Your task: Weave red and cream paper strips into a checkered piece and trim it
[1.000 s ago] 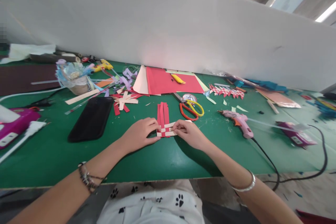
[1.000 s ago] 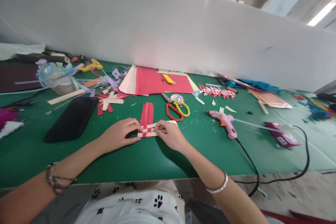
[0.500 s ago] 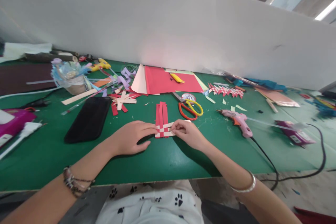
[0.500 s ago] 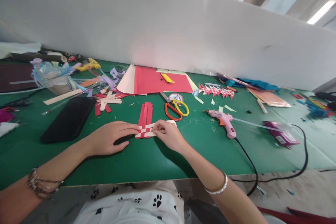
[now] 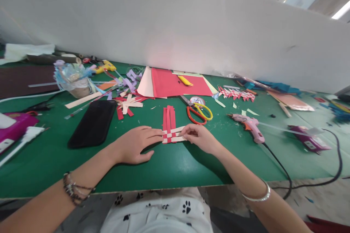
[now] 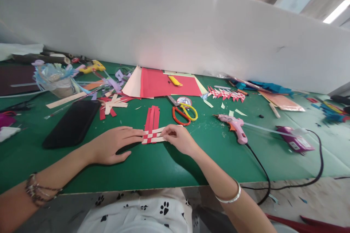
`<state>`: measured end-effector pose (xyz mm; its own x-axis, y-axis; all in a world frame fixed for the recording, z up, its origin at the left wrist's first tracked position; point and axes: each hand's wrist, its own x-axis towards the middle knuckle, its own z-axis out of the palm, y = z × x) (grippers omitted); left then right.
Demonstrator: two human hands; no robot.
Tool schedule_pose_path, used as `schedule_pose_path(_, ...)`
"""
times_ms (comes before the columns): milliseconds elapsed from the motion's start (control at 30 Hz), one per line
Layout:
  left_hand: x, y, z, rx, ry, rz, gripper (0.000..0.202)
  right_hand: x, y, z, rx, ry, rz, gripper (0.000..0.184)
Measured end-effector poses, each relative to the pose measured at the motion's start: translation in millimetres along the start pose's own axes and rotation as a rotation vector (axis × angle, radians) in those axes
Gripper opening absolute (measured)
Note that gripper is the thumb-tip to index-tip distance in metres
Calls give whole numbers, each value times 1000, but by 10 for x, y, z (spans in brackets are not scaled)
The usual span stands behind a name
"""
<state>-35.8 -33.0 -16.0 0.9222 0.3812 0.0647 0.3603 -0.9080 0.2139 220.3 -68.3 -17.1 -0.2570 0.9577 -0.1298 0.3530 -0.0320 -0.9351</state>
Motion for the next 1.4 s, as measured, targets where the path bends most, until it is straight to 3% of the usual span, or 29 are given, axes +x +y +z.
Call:
schedule_pose_path(233, -9, 3, 1, -7, -1, -4, 48, -3, 11, -13, -5, 15, 24, 3)
schedule_pose_path(667, 16, 8, -8, -11, 9, -9, 44, -17, 108, -23, -267, 57, -84, 8)
schedule_pose_path(800, 77, 70, 18, -5, 75, -104, 33, -23, 95, -10, -336, 52, -103, 8)
schedule_pose_path(967, 297, 216, 69, 81, 129, -250, 47, -40, 88, -5, -356, 51, -117, 10)
schedule_pose_path(1067, 443, 282, 100, 184, 164, -307, 44, -40, 90, -11, -358, 64, -128, 11)
schedule_pose_path(1400, 500, 313, 131, 408, 227, -215, 34, -29, 62, -10, -354, 46, -138, 11)
